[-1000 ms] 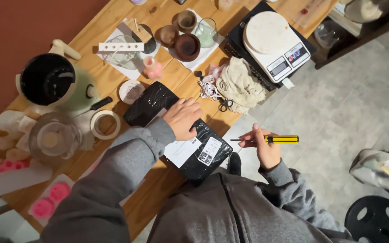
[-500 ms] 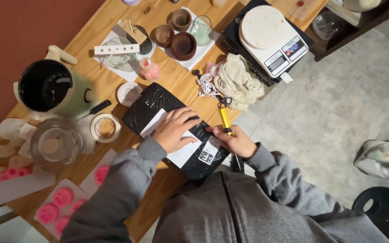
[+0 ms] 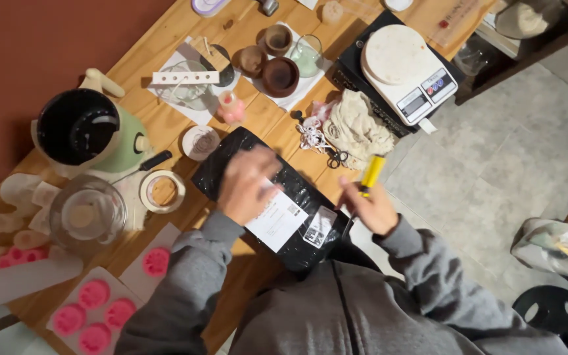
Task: The person uses a utility knife to open a taped cardboard box on a workshop table, then removes a white block and a piece of paper from inside.
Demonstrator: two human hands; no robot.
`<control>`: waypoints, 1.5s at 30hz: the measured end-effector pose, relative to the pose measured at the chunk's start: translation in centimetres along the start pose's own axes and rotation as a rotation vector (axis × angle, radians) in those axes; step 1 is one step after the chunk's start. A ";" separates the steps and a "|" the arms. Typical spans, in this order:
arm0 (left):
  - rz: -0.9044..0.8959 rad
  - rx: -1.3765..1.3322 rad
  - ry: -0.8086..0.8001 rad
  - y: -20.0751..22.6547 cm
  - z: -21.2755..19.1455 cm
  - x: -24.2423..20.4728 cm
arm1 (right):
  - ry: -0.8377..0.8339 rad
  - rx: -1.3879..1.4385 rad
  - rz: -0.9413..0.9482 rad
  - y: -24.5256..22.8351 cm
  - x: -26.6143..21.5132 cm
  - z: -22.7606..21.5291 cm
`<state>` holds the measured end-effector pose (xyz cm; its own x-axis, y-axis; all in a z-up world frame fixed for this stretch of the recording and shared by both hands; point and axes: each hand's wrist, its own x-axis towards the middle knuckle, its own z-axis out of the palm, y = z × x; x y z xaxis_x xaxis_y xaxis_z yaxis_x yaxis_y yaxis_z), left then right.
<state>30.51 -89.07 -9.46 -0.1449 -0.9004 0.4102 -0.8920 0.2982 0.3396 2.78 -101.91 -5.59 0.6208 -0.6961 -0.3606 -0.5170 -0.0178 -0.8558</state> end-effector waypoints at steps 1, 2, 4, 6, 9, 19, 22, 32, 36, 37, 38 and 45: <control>-0.192 0.070 0.132 -1.5 0.0 -0.4 | 0.067 0.099 0.005 -0.8 -0.1 -0.6; -0.383 0.139 0.266 -3.1 0.0 -0.8 | 0.133 0.199 0.010 -1.6 -0.1 -1.1; -0.428 0.144 0.315 -4.4 0.3 -1.0 | 0.105 0.211 -0.119 -3.7 1.3 -0.9; -0.484 0.162 0.374 -5.0 1.1 -1.1 | 0.058 0.222 -0.258 -5.9 3.5 -0.2; -0.585 0.228 0.383 -4.6 2.2 -1.2 | -0.096 0.178 -0.380 -8.0 7.6 1.7; -0.627 0.320 0.396 -3.8 2.5 -0.6 | -0.233 -0.065 -0.831 -9.6 16.4 6.7; -0.628 0.331 0.396 -3.6 2.4 -0.6 | -0.276 -0.078 -0.883 -9.8 16.6 6.4; -0.594 0.346 0.446 -3.9 2.0 -0.3 | -0.293 -0.217 -0.853 -10.0 13.6 5.0; -0.585 0.362 0.457 -4.2 2.3 -0.2 | -0.267 -0.309 -0.849 -7.6 11.7 4.0; -0.584 0.368 0.464 -4.2 2.2 -0.2 | -0.241 -0.315 -0.823 -8.5 10.3 3.8; -0.583 0.373 0.471 -4.1 2.1 -0.2 | -0.215 -0.321 -0.797 -9.3 8.9 3.6; -0.567 0.350 0.476 -4.2 2.1 -0.4 | -0.197 -0.290 -0.691 -4.1 4.4 0.9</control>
<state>33.37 -90.60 -12.84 0.4957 -0.6301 0.5977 -0.8684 -0.3496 0.3517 8.15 -104.25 -4.00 0.9378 -0.3187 0.1374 -0.0910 -0.6078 -0.7889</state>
